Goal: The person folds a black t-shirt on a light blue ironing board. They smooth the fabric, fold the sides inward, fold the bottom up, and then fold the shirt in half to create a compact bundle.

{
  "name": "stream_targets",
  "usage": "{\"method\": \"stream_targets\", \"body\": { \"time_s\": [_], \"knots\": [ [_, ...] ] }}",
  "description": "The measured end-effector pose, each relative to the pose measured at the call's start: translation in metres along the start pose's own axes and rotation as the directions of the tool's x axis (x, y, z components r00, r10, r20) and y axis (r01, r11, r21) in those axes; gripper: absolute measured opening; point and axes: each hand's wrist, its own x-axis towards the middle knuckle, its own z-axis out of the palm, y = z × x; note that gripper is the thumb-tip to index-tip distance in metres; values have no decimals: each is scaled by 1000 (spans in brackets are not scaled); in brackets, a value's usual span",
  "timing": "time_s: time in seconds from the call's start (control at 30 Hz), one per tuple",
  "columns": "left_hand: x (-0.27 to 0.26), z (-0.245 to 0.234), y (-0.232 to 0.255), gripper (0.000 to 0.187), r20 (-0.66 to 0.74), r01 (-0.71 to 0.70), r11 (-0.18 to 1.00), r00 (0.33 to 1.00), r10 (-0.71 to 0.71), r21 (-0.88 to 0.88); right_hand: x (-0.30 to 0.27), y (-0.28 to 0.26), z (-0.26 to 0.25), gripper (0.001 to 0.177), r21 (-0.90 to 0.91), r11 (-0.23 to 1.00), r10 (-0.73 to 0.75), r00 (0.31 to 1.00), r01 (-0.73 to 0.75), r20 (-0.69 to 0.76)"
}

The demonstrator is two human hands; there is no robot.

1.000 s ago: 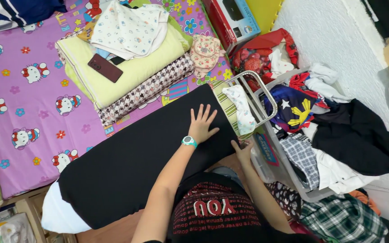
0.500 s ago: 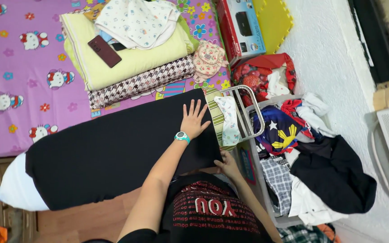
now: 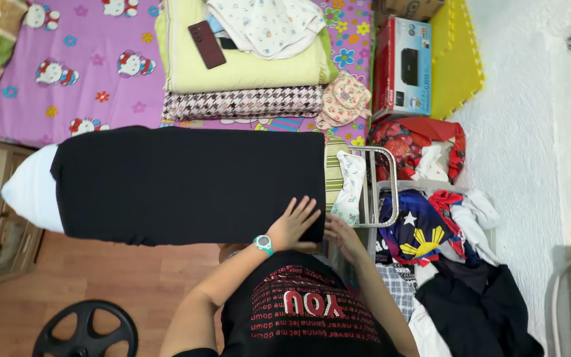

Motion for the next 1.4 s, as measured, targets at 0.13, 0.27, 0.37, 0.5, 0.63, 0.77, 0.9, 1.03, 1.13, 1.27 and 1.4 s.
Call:
{"method": "stream_targets", "body": {
  "time_s": [0.13, 0.27, 0.37, 0.5, 0.63, 0.77, 0.9, 1.03, 1.13, 1.27, 1.4],
  "knots": [
    [-15, 15, 3, 81, -98, -72, 945, 989, 109, 319, 19, -31, 8, 52, 111, 992, 37, 991, -52, 130],
    [-11, 30, 6, 79, -70, -3, 999, 998, 0, -43, 36, -48, 17, 41, 56, 990, 127, 987, -133, 95],
    [-9, 36, 14, 72, -207, 56, 960, 971, -116, -275, 51, -54, 17, 33, -27, 990, 140, 987, -139, 74],
    [-10, 31, 18, 64, -183, 16, 814, 972, -149, -581, 91, -66, 19, 29, -179, 983, -16, 993, 37, 116],
    [-12, 18, 23, 58, -167, 3, 732, 973, -159, -681, 133, -89, 30, 31, -149, 979, -134, 990, 139, 49],
    [-14, 3, 24, 58, -140, 10, 692, 977, -160, -722, 165, -115, 54, 49, -145, 946, -299, 953, 290, -45],
    [-7, 2, 20, 57, -126, 10, 640, 978, -166, -768, 191, -135, 73, 73, -124, 915, -396, 913, 383, -97],
    [-4, 4, 13, 57, -47, 48, 568, 987, -152, -821, 200, -151, 81, 80, -113, 908, -418, 876, 402, -242],
    [-10, -5, -5, 63, -35, 67, 470, 978, -206, -880, 187, -153, 88, 84, -243, 840, -542, 766, 486, -345],
    [-38, -19, -40, 57, -253, 105, 589, 833, -492, -801, 134, -124, 112, 73, -778, 378, -831, 554, 501, -46],
    [-98, -42, -107, 58, -321, 471, 742, 692, -646, -478, 91, -70, 174, 67, -840, -35, -758, 534, 541, 374]
  ]
}}
